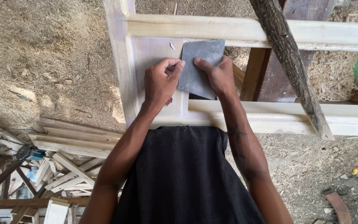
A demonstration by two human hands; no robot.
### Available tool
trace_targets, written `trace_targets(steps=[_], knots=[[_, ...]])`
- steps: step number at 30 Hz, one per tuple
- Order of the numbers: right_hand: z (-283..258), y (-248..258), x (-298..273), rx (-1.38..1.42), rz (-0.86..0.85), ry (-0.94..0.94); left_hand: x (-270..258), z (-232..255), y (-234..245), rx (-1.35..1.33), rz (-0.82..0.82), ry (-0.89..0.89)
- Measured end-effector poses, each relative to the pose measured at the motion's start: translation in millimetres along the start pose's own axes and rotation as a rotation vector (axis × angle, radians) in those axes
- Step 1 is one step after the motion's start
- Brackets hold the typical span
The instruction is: The person sands a white wooden frame using a sanding block. They move the sanding block across the flat surfaces and edges of the frame, applying consistent pressure to smooth the wood.
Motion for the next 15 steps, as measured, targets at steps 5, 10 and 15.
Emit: trace_targets(steps=[5, 10, 15], knots=[[3, -2, -1, 0.021, 0.025, -0.034, -1, -3, 0, -0.006, 0.015, 0.014], [6, -3, 3, 0.033, 0.050, -0.012, 2, -2, -1, 0.018, 0.036, 0.050], [13, -6, 6, 0.106, 0.068, 0.017, 6, -4, -2, -0.004, 0.040, 0.069]])
Point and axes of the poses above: each hand's wrist, its own x-axis towards the middle knuckle, its own y-axis out of the back of the hand, z = x × y, the point moved 3 cm from there along x, towards the middle knuckle, and after that the axes turned 11 degrees about y, right-handed, at the moved point
